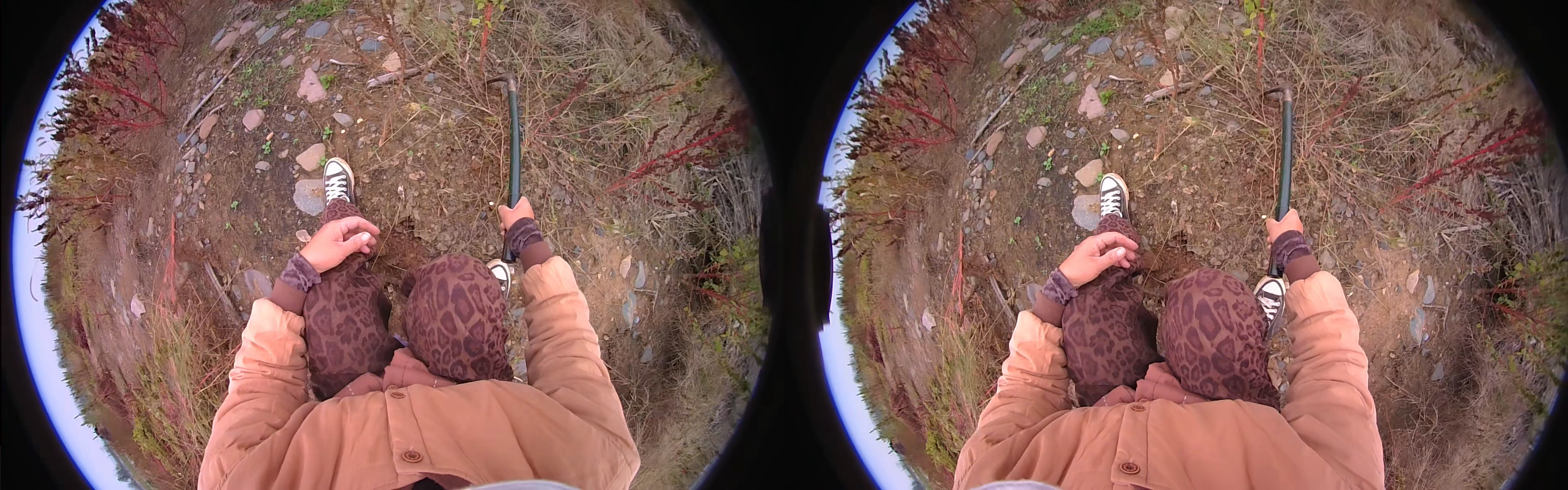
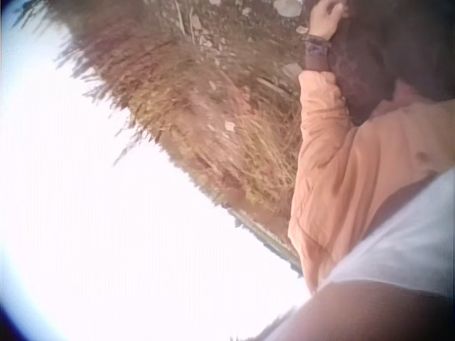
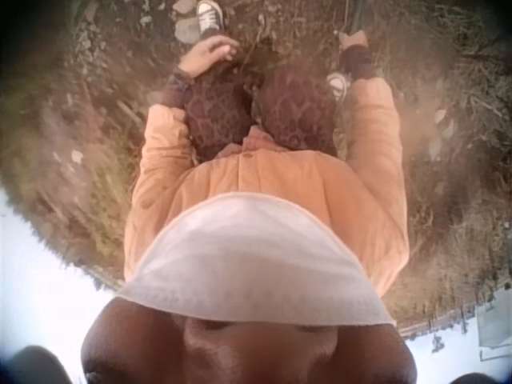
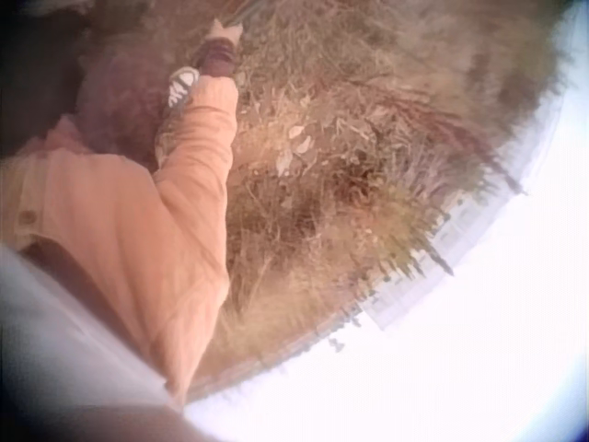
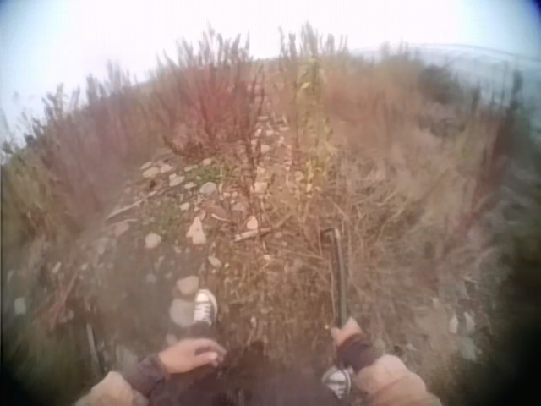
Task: The person uses a sickle to cut and pull weeds and dry grass from a rocky, overgrown patch. They repeatedly swing the sickle to sever stems, then pull the loosened vegetation by hand, gathering it into small piles on the ground.
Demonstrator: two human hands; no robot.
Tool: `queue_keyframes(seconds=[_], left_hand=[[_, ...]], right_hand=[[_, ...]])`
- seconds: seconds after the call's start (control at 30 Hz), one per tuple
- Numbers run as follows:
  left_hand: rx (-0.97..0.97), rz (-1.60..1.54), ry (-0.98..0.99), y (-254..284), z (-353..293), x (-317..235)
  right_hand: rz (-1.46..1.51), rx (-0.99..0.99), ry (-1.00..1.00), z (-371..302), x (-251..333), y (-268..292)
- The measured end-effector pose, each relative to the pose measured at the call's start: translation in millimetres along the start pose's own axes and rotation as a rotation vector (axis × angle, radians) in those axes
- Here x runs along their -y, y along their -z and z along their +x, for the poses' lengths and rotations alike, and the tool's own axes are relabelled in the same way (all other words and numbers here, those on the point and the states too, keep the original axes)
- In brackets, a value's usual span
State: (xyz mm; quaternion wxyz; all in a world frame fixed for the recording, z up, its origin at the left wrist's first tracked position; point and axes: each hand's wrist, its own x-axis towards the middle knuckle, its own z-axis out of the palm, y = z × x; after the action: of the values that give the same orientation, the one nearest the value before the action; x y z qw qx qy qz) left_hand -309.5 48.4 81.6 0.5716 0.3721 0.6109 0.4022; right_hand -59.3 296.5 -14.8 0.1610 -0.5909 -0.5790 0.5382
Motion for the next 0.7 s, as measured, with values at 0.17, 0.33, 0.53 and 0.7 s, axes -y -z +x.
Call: queue_keyframes(seconds=[0.17,0.33,0.53,0.7], left_hand=[[-0.094,0.032,-0.077,0.0,-1.4,0.9],[-0.129,-0.005,-0.105,-4.2,-7.7,-0.3],[-0.138,-0.013,-0.098,2.1,-4.1,4.1],[-0.073,0.014,-0.071,0.8,1.0,6.3]], right_hand=[[-0.237,-0.054,0.050,-33.6,-31.3,17.5],[-0.418,-0.110,0.229,-69.9,-29.8,23.7],[-0.530,-0.046,0.089,-167.1,-48.6,66.6],[-0.381,0.015,-0.006,-220.2,-62.7,99.4]])
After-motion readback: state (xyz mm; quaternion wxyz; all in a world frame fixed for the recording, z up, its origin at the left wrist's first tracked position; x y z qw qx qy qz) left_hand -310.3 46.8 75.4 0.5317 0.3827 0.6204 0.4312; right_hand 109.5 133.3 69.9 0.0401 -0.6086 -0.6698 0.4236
